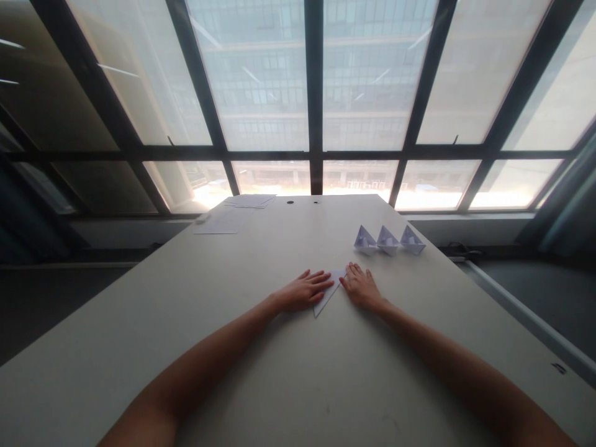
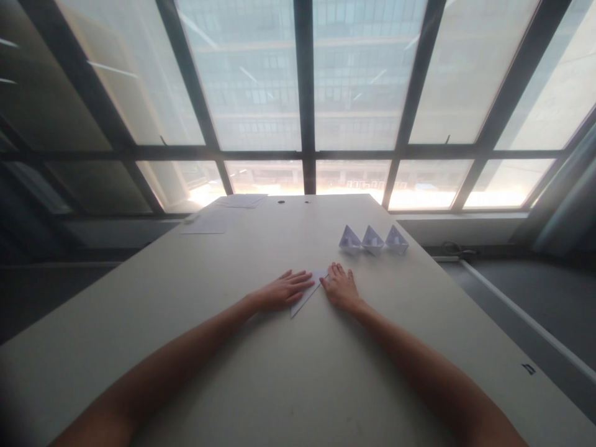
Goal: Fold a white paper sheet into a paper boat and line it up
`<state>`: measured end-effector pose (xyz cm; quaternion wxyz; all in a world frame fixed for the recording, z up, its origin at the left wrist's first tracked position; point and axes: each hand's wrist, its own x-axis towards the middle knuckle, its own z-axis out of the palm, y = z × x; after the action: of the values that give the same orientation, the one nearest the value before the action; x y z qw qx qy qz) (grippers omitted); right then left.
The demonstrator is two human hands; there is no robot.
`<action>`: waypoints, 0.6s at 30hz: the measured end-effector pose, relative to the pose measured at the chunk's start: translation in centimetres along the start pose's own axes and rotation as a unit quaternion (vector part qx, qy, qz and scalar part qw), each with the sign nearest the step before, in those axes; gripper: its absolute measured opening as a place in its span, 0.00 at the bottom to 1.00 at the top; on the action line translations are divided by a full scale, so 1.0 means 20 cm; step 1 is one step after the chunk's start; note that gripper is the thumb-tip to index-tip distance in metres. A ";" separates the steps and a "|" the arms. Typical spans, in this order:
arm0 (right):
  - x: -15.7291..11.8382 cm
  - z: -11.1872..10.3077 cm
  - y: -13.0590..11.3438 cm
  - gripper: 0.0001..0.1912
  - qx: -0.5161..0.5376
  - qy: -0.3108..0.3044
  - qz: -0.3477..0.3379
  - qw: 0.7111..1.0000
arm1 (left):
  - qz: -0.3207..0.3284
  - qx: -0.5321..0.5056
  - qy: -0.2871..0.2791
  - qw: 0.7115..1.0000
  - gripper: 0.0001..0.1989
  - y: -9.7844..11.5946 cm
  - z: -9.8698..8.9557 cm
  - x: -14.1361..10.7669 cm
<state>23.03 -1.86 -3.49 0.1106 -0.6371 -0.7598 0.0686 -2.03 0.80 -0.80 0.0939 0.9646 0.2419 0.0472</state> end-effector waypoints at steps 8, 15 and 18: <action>-0.03 -0.03 -0.02 0.32 0.023 -0.002 -0.098 0.995 | -0.022 0.003 -0.016 1.000 0.25 0.02 -0.01 0.00; -0.05 -0.04 -0.06 0.32 0.029 -0.021 -0.171 0.985 | -0.045 -0.004 -0.008 0.999 0.26 0.00 0.01 0.01; -0.05 -0.05 -0.06 0.32 0.026 -0.021 -0.155 0.987 | -0.041 -0.013 -0.009 0.999 0.26 -0.02 0.01 0.01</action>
<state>22.22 -3.12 -2.36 0.1206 -0.5069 -0.8494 0.0834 -2.05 1.29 -1.05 0.1100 0.9529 0.2800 0.0377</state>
